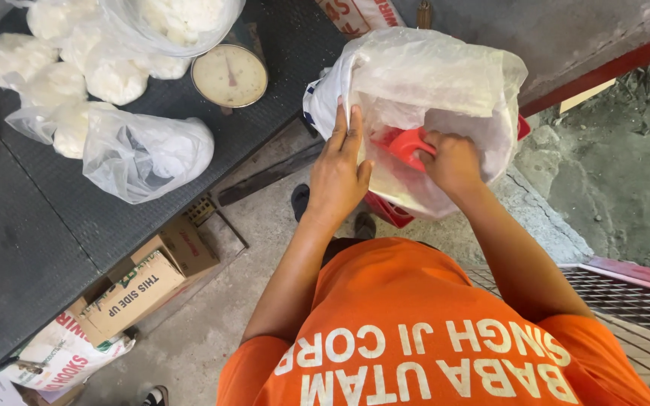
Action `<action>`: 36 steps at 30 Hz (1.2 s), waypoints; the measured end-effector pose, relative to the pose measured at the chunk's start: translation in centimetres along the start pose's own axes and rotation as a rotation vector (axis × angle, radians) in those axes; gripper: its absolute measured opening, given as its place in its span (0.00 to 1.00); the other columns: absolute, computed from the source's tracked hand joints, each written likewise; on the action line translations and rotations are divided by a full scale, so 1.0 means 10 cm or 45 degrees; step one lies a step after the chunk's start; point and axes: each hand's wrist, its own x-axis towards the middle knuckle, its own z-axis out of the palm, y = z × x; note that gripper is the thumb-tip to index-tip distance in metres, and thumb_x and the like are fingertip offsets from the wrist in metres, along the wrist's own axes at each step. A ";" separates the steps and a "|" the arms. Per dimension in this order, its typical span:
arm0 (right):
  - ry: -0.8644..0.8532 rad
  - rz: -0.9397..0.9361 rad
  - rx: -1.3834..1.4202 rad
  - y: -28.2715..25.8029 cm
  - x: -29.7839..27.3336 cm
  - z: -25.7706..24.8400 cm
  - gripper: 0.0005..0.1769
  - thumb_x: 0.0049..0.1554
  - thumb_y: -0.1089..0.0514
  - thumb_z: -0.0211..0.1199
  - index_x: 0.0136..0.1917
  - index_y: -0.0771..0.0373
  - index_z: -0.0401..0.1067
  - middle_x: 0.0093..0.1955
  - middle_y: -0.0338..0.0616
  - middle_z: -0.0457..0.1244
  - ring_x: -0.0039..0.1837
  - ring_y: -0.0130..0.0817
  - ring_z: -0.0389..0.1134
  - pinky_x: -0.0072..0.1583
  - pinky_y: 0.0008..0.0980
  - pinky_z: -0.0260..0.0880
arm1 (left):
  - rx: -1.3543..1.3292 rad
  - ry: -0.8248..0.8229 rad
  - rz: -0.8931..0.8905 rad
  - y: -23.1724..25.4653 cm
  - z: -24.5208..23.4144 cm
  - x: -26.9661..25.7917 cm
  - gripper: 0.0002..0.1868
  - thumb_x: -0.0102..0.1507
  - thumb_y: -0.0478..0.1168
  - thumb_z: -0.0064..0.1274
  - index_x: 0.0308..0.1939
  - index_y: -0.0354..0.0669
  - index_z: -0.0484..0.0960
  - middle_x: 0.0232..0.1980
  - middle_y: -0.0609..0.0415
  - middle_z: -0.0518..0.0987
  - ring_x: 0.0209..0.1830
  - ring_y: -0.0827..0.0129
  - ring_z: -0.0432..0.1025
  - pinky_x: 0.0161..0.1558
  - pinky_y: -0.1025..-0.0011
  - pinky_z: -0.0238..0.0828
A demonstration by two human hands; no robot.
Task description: Scooping white powder or chunks from a large sack into smaller plastic bags using a red scoop.
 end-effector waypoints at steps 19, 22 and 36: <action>0.146 0.233 1.064 -0.35 -0.86 -1.46 0.07 0.55 0.66 0.72 0.47 0.69 0.77 0.39 0.32 0.67 0.42 0.14 0.63 0.48 0.19 0.64 | -0.173 0.194 0.154 -0.37 -0.40 0.25 0.32 0.63 0.29 0.53 0.72 0.49 0.72 0.80 0.42 0.64 0.67 0.55 0.74 0.68 0.61 0.72; 0.212 0.121 1.042 -0.44 -0.63 -1.49 0.07 0.58 0.70 0.71 0.51 0.71 0.77 0.40 0.35 0.67 0.44 0.14 0.64 0.49 0.17 0.65 | -0.172 0.231 0.232 -0.47 -0.64 0.30 0.36 0.59 0.28 0.53 0.73 0.44 0.70 0.79 0.42 0.64 0.71 0.50 0.71 0.69 0.60 0.70; 0.267 -0.206 0.688 -1.59 0.93 -1.65 0.08 0.63 0.66 0.76 0.50 0.71 0.77 0.40 0.35 0.66 0.43 0.13 0.61 0.46 0.16 0.63 | -0.098 0.413 -0.023 -1.24 -1.32 0.29 0.34 0.59 0.32 0.58 0.71 0.43 0.72 0.77 0.43 0.66 0.69 0.48 0.71 0.66 0.60 0.71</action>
